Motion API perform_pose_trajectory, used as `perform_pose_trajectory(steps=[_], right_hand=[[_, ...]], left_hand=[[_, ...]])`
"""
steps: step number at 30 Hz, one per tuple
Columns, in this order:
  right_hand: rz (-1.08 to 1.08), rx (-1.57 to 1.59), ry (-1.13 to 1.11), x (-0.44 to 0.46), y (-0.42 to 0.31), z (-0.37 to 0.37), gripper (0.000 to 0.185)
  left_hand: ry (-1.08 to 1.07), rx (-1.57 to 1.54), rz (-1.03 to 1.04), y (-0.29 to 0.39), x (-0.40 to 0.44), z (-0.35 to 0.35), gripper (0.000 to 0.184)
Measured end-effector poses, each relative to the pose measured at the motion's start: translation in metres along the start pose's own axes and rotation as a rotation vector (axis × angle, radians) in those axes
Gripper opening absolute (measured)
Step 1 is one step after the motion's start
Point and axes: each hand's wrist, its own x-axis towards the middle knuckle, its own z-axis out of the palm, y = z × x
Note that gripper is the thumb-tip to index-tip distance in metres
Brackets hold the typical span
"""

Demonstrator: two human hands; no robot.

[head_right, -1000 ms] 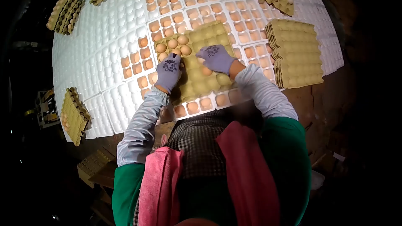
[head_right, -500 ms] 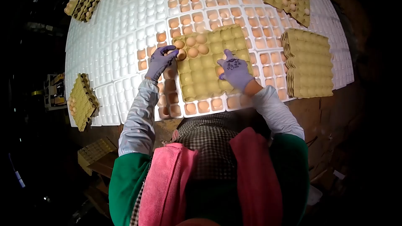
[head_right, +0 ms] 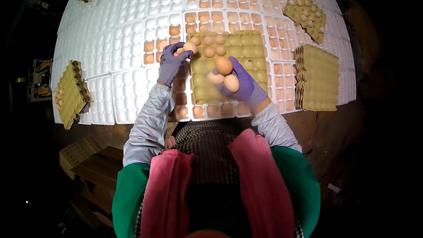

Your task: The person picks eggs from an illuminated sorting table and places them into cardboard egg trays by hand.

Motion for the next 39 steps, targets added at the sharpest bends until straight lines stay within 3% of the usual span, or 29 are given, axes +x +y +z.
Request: perform_pose_trajectory(steps=[1, 2, 4, 5, 6, 8, 9, 10, 11, 12, 13, 14, 17, 21, 25, 29, 31, 32, 33, 36, 37, 38, 39], right_hand=[[-0.084, -0.025, 0.011, 0.002, -0.001, 0.017, 0.032], [-0.03, 0.034, -0.032, 0.009, 0.007, 0.022, 0.033], [0.086, 0.148, -0.107, 0.021, 0.023, 0.032, 0.036], [0.31, 0.347, -0.14, 0.028, 0.022, 0.041, 0.037], [0.397, 0.309, -0.126, 0.034, 0.021, 0.054, 0.034], [0.572, 0.241, -0.101, 0.046, 0.02, 0.079, 0.043], [0.408, 0.108, -0.211, 0.059, 0.03, 0.094, 0.043], [0.416, -0.006, -0.264, 0.068, 0.024, 0.112, 0.044], [0.42, -0.121, -0.318, 0.078, 0.018, 0.13, 0.045], [0.105, -0.425, -0.351, 0.088, 0.036, 0.141, 0.044], [0.052, -0.615, -0.425, 0.094, 0.042, 0.151, 0.043], [-0.007, -0.806, -0.499, 0.099, 0.047, 0.162, 0.043], [-0.047, -1.159, -0.579, 0.099, 0.076, 0.198, 0.046], [-0.063, -1.055, -0.479, 0.105, 0.089, 0.204, 0.052], [-0.168, -1.298, -0.536, 0.124, 0.107, 0.206, 0.049], [-0.302, -0.861, -0.167, 0.16, 0.104, 0.209, 0.049], [-0.427, -1.142, -0.145, 0.173, 0.126, 0.205, 0.051], [-0.49, -1.379, -0.152, 0.177, 0.144, 0.197, 0.051], [-0.497, -1.341, -0.233, 0.175, 0.14, 0.189, 0.051], [-0.373, -1.051, -0.161, 0.142, 0.076, 0.136, 0.04], [-0.603, -1.233, -0.057, 0.128, 0.061, 0.102, 0.031], [-0.353, -1.095, 0.127, 0.118, 0.047, 0.075, 0.028], [-0.276, -1.208, 0.199, 0.108, 0.039, 0.039, 0.028]], left_hand=[[-0.201, -0.534, -0.479, 0.04, -0.008, -0.047, 0.043], [-0.085, -0.976, -0.441, 0.027, -0.026, -0.068, 0.046], [0.037, -1.17, -0.447, -0.01, -0.079, -0.123, 0.053], [0.082, -1.277, -0.45, -0.027, -0.105, -0.154, 0.056], [0.088, -1.415, -0.46, -0.034, -0.128, -0.179, 0.058], [0.248, -1.139, -0.555, -0.015, -0.171, -0.203, 0.049], [0.221, -0.921, -0.61, -0.01, -0.188, -0.203, 0.046], [0.194, -0.705, -0.659, -0.006, -0.2, -0.2, 0.043], [0.24, -0.261, -0.494, -0.008, -0.212, -0.187, 0.042], [0.271, 0.182, -0.323, -0.007, -0.221, -0.168, 0.043], [0.249, 0.317, -0.492, 0.01, -0.224, -0.153, 0.05], [0.216, 0.48, -0.484, 0.014, -0.227, -0.139, 0.048], [0.084, 0.575, -0.529, -0.006, -0.236, -0.12, 0.04], [0.212, 0.576, -0.5, -0.013, -0.232, -0.136, 0.038], [-0.036, 0.585, -0.487, -0.036, -0.227, -0.149, 0.036], [0.348, 0.252, -0.457, -0.028, -0.189, -0.151, 0.034], [0.35, 0.41, -0.33, -0.046, -0.172, -0.136, 0.032], [0.299, 0.578, -0.223, -0.071, -0.17, -0.125, 0.033], [0.144, 0.663, -0.165, -0.084, -0.17, -0.119, 0.037], [0.2, 0.608, -0.127, -0.094, -0.18, -0.112, 0.039], [0.215, 0.611, -0.081, -0.086, -0.175, -0.112, 0.039], [0.156, 0.497, -0.044, -0.071, -0.16, -0.111, 0.039], [0.099, 0.387, -0.014, -0.052, -0.137, -0.107, 0.039]])
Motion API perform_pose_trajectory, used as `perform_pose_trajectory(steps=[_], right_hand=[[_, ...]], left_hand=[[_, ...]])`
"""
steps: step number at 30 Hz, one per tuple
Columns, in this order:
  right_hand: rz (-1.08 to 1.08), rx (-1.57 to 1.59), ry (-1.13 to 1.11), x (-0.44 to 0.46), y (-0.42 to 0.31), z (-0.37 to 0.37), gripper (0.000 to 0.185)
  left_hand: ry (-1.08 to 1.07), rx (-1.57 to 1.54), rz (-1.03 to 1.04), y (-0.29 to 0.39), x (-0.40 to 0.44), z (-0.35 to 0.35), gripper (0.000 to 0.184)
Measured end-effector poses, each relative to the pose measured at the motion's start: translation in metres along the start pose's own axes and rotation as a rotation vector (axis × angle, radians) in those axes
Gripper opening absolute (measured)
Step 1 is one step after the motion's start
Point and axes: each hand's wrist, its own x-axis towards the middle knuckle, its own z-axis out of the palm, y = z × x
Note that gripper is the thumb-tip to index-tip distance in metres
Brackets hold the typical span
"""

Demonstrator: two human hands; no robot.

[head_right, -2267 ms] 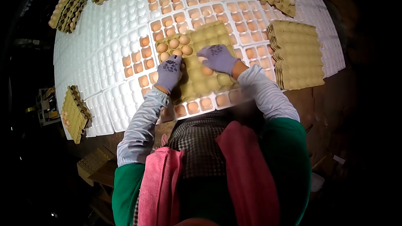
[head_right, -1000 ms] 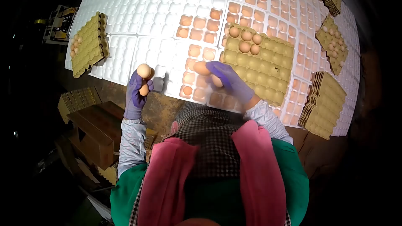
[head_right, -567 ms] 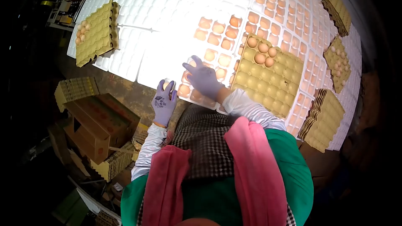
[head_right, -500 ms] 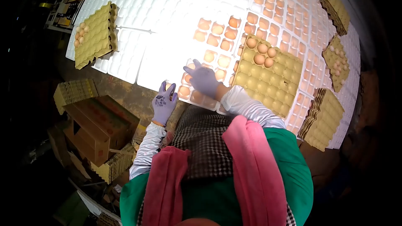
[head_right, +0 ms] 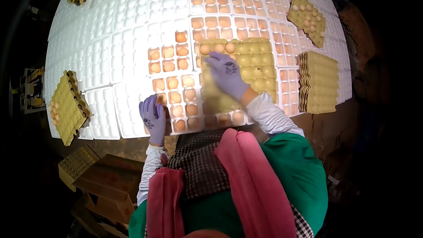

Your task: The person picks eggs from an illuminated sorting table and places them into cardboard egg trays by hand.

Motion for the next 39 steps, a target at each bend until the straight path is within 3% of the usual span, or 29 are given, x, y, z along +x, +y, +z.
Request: perform_pose_trajectory(steps=[2, 5, 6, 8, 11, 12, 13, 15, 18, 19, 21, 22, 23, 24, 25, 27, 28, 29, 31, 33, 36, 39], right_hand=[[0.058, -0.233, -0.074, -0.012, 0.052, -0.021, 0.025], [0.004, -0.222, -0.121, -0.015, 0.068, -0.029, 0.029], [-0.029, -0.207, -0.138, -0.014, 0.077, -0.03, 0.034], [0.16, 0.112, -0.072, -0.016, 0.087, -0.037, 0.033], [0.47, 0.83, 0.091, -0.022, 0.101, -0.054, 0.032], [0.578, 1.11, 0.154, -0.024, 0.106, -0.06, 0.033], [0.58, 1.126, 0.1, -0.019, 0.113, -0.062, 0.034], [0.584, 1.167, 0.002, -0.001, 0.126, -0.062, 0.037], [0.093, 0.168, -0.136, 0.028, 0.118, -0.04, 0.036], [-0.073, -0.117, -0.16, 0.034, 0.12, -0.028, 0.037], [0.062, -0.038, -0.2, 0.039, 0.113, -0.037, 0.043], [0.166, 0.002, -0.217, 0.043, 0.106, -0.055, 0.046], [0.153, 0.277, -0.107, 0.037, 0.131, -0.047, 0.046], [0.503, 0.903, -0.191, 0.032, 0.132, -0.06, 0.047], [0.555, 1.242, -0.109, 0.025, 0.135, -0.064, 0.044], [0.555, 1.364, -0.065, 0.024, 0.124, -0.065, 0.043], [0.508, 1.159, -0.197, 0.03, 0.125, -0.06, 0.04], [0.353, 0.775, -0.225, 0.039, 0.119, -0.049, 0.043], [0.151, -0.089, -0.288, 0.052, 0.083, -0.045, 0.047], [0.187, -0.28, -0.411, 0.064, 0.064, -0.032, 0.055], [0.214, -0.284, -0.39, 0.067, 0.073, -0.023, 0.056], [0.273, -0.081, -0.314, 0.069, 0.058, -0.039, 0.055]], left_hand=[[-0.08, -0.139, 0.115, 0.043, 0.052, 0.008, 0.041], [-0.118, -0.066, 0.346, 0.104, 0.131, 0.056, 0.045], [-0.122, -0.012, 0.4, 0.114, 0.148, 0.079, 0.047], [-0.198, 0.19, 0.496, 0.111, 0.169, 0.125, 0.048], [-0.345, -0.069, 0.36, 0.106, 0.18, 0.125, 0.047], [-0.266, -0.234, 0.175, 0.12, 0.171, 0.107, 0.041], [-0.164, -0.767, -0.093, 0.119, 0.159, 0.114, 0.036], [-0.067, -1.077, -0.243, 0.075, 0.152, 0.131, 0.032], [-0.273, -0.934, -0.089, 0.128, 0.156, 0.107, 0.025], [-0.324, -0.591, 0.222, 0.15, 0.154, 0.11, 0.024], [-0.36, 0.137, 0.4, 0.17, 0.137, 0.13, 0.023], [-0.362, 0.175, 0.407, 0.166, 0.133, 0.142, 0.023], [-0.365, 0.212, 0.413, 0.159, 0.13, 0.15, 0.023], [-0.357, 0.133, 0.342, 0.154, 0.13, 0.15, 0.027], [-0.338, -0.03, 0.215, 0.151, 0.132, 0.137, 0.031], [-0.289, -0.368, -0.039, 0.156, 0.133, 0.105, 0.04], [-0.198, -0.414, -0.119, 0.149, 0.134, 0.091, 0.05], [-0.148, -0.502, -0.28, 0.143, 0.136, 0.074, 0.048], [0.06, -0.538, -0.282, 0.102, 0.149, 0.056, 0.048], [0.164, -0.32, -0.276, 0.059, 0.176, 0.041, 0.047], [0.179, -0.015, -0.18, 0.012, 0.226, 0.039, 0.044], [-0.252, 0.144, -0.169, -0.019, 0.255, 0.036, 0.043]])
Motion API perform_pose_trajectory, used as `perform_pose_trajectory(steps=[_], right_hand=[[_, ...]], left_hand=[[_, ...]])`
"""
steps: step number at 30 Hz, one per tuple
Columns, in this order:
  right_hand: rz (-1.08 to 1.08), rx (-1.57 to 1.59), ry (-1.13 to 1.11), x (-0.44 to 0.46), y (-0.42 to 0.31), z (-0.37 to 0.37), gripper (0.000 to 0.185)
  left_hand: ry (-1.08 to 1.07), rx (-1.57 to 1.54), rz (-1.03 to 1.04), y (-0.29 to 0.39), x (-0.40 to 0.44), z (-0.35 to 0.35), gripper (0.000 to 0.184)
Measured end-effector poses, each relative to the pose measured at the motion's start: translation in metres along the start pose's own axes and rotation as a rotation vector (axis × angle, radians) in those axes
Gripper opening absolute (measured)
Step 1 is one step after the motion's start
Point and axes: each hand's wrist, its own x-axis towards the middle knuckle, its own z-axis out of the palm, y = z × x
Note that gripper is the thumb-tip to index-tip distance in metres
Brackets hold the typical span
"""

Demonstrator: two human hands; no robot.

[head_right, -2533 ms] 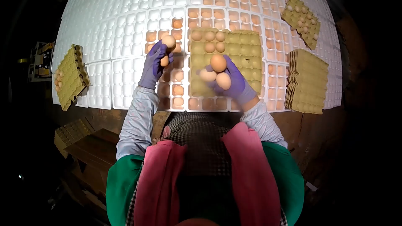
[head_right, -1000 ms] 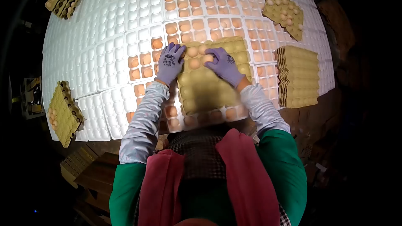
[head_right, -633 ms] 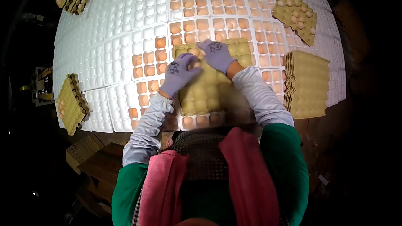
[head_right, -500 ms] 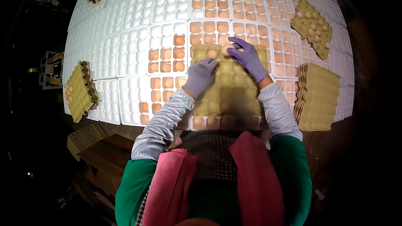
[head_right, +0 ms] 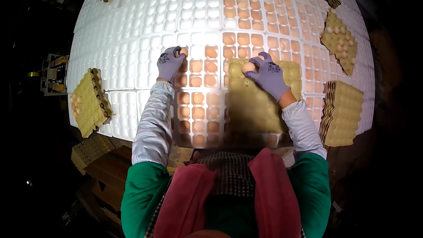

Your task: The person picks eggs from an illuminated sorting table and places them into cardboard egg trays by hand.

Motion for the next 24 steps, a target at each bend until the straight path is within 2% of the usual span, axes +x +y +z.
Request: perform_pose_trajectory(steps=[3, 4, 5, 6, 8, 10, 13, 16, 17, 21, 24], right_hand=[[-0.065, 0.172, 0.125, 0.018, -0.044, 0.01, 0.054], [-0.156, 0.221, 0.147, 0.035, -0.059, 0.024, 0.053], [-0.143, 0.254, 0.098, 0.049, -0.085, 0.027, 0.052], [-0.152, 0.204, 0.074, 0.067, -0.104, 0.04, 0.052], [-0.178, 0.069, 0.047, 0.104, -0.115, 0.079, 0.046], [-0.093, 0.022, -0.078, 0.122, -0.124, 0.087, 0.044], [-0.115, 0.218, 0.176, 0.128, -0.132, 0.091, 0.043], [-0.174, 0.129, 0.087, 0.151, -0.135, 0.099, 0.043], [-0.121, 0.042, -0.064, 0.157, -0.135, 0.098, 0.042], [-0.043, 0.306, 0.39, 0.155, -0.134, 0.079, 0.043], [-0.255, -0.301, 0.596, 0.164, -0.08, 0.14, 0.048]], left_hand=[[0.171, -0.373, 0.08, 0.002, 0.02, 0.002, 0.038], [0.228, -0.528, 0.099, 0.007, 0.025, 0.003, 0.037], [0.276, -0.581, 0.18, 0.007, 0.036, 0.011, 0.037], [0.231, -0.338, 0.337, -0.004, 0.051, 0.019, 0.04], [0.23, 0.117, 0.516, -0.032, 0.062, 0.053, 0.042], [0.264, 0.052, 0.531, -0.039, 0.06, 0.062, 0.043], [0.226, -0.02, 0.482, -0.033, 0.056, 0.053, 0.046], [0.237, 0.0, 0.468, -0.028, 0.057, 0.048, 0.046], [0.232, -0.015, 0.465, -0.029, 0.057, 0.049, 0.046], [0.268, -0.073, 0.484, -0.035, 0.059, 0.054, 0.045], [0.226, -0.078, 0.502, -0.036, 0.059, 0.051, 0.047]])
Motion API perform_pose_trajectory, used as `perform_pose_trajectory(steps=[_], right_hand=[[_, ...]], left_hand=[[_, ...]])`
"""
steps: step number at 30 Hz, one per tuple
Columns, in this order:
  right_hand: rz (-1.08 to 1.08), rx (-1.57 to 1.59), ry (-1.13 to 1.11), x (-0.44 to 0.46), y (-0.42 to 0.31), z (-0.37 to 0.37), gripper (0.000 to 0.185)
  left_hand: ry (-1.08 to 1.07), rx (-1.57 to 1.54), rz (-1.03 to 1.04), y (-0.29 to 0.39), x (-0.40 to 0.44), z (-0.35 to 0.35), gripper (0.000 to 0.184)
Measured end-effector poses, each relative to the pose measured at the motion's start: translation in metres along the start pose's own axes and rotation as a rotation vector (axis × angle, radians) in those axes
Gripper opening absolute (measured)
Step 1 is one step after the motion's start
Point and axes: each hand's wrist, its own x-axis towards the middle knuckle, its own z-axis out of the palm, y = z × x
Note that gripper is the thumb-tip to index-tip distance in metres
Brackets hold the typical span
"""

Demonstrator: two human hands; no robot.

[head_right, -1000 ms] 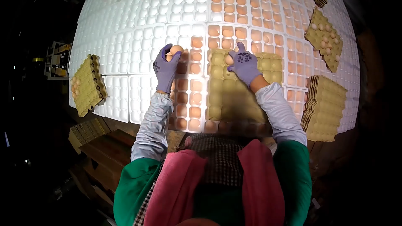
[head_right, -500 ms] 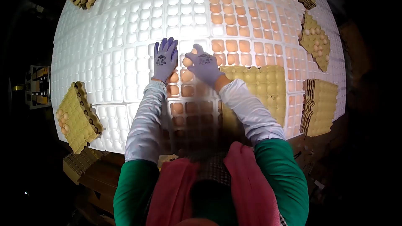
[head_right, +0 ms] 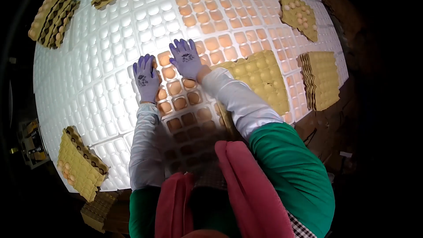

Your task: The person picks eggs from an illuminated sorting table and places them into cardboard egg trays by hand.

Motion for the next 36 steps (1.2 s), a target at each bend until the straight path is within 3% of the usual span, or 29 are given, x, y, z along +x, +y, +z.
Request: perform_pose_trajectory(steps=[2, 4, 5, 7, 8, 9, 10, 11, 12, 14, 15, 16, 17, 18, 19, 21, 22, 24, 26, 27, 28, 29, 33, 34, 35, 36], right_hand=[[-0.067, 0.231, -0.254, -0.013, -0.003, -0.042, 0.056], [0.04, 0.445, -0.188, -0.045, -0.004, -0.109, 0.059], [0.091, 0.282, -0.128, -0.073, 0.01, -0.121, 0.062], [0.415, 0.108, -0.06, -0.122, 0.046, -0.186, 0.066], [0.576, 0.081, -0.004, -0.159, 0.079, -0.203, 0.07], [0.82, 0.029, -0.046, -0.185, 0.097, -0.232, 0.066], [0.881, -0.223, 0.033, -0.244, 0.134, -0.207, 0.061], [1.052, -0.057, -0.267, -0.266, 0.151, -0.229, 0.043], [0.986, 0.048, -0.31, -0.282, 0.156, -0.24, 0.038], [0.853, 0.2, -0.312, -0.304, 0.155, -0.254, 0.026], [0.795, 0.244, -0.277, -0.312, 0.155, -0.261, 0.021], [0.729, 0.277, -0.108, -0.323, 0.166, -0.263, 0.019], [0.648, 0.301, 0.051, -0.334, 0.177, -0.266, 0.022], [0.332, 0.049, 0.126, -0.349, 0.197, -0.27, 0.01], [0.38, 0.035, 0.177, -0.357, 0.204, -0.289, 0.009], [0.528, -0.033, 0.177, -0.38, 0.223, -0.342, 0.01], [0.626, -0.083, 0.119, -0.401, 0.236, -0.366, 0.013], [1.045, 0.573, 0.546, -0.447, 0.275, -0.386, 0.026], [1.089, 0.92, 0.734, -0.452, 0.277, -0.431, 0.024], [1.101, 1.093, 0.824, -0.457, 0.279, -0.45, 0.024], [1.126, 0.704, 0.77, -0.486, 0.286, -0.429, 0.026], [1.119, 0.32, 0.704, -0.525, 0.297, -0.386, 0.03], [1.448, 0.815, 0.443, -0.488, 0.298, -0.41, 0.027], [1.491, 0.881, 0.439, -0.493, 0.304, -0.404, 0.026], [1.438, 0.793, 0.45, -0.504, 0.315, -0.392, 0.024], [1.396, 0.704, 0.471, -0.51, 0.324, -0.381, 0.023]], left_hand=[[0.038, 0.017, 0.05, -0.005, -0.001, 0.01, 0.043], [0.028, 0.039, 0.071, -0.008, -0.003, 0.011, 0.039], [0.043, -0.005, 0.064, -0.002, -0.004, 0.004, 0.035], [0.039, -0.169, -0.145, 0.042, -0.014, -0.024, 0.029], [-0.007, -0.411, -0.212, 0.072, -0.022, -0.039, 0.028], [-0.143, -0.526, -0.323, 0.102, -0.037, -0.049, 0.027], [-0.458, -0.402, -0.228, 0.12, -0.046, -0.057, 0.026], [-0.543, -0.586, -0.303, 0.14, -0.069, -0.049, 0.022], [-0.483, -0.324, 0.366, 0.134, -0.1, -0.027, 0.021], [-0.983, -0.545, -0.368, 0.206, -0.117, -0.034, 0.034], [-0.907, -0.488, -0.432, 0.242, -0.115, -0.051, 0.04], [-0.828, -0.433, -0.494, 0.269, -0.114, -0.059, 0.047], [-0.613, -0.691, -0.45, 0.28, -0.12, -0.05, 0.055], [-0.39, -0.938, -0.395, 0.291, -0.125, -0.042, 0.065], [-0.369, -0.837, -0.269, 0.316, -0.108, -0.045, 0.073], [-0.363, -0.926, -0.144, 0.382, -0.058, -0.042, 0.068], [-0.41, -0.98, -0.043, 0.413, -0.03, -0.029, 0.066], [-0.504, -0.92, 0.242, 0.488, 0.029, 0.003, 0.062], [-0.571, -0.654, 0.436, 0.56, 0.084, 0.05, 0.057], [-0.504, -0.537, 0.609, 0.585, 0.108, 0.091, 0.053], [-0.467, -0.293, 0.682, 0.607, 0.126, 0.136, 0.049], [-0.52, -0.319, 0.672, 0.633, 0.135, 0.161, 0.05], [-0.592, 0.183, 0.727, 0.639, 0.128, 0.3, 0.044], [-0.698, 0.074, 0.589, 0.623, 0.124, 0.347, 0.044], [-0.694, -0.022, 0.412, 0.619, 0.116, 0.341, 0.043], [-0.717, -0.143, 0.37, 0.621, 0.117, 0.324, 0.043]])
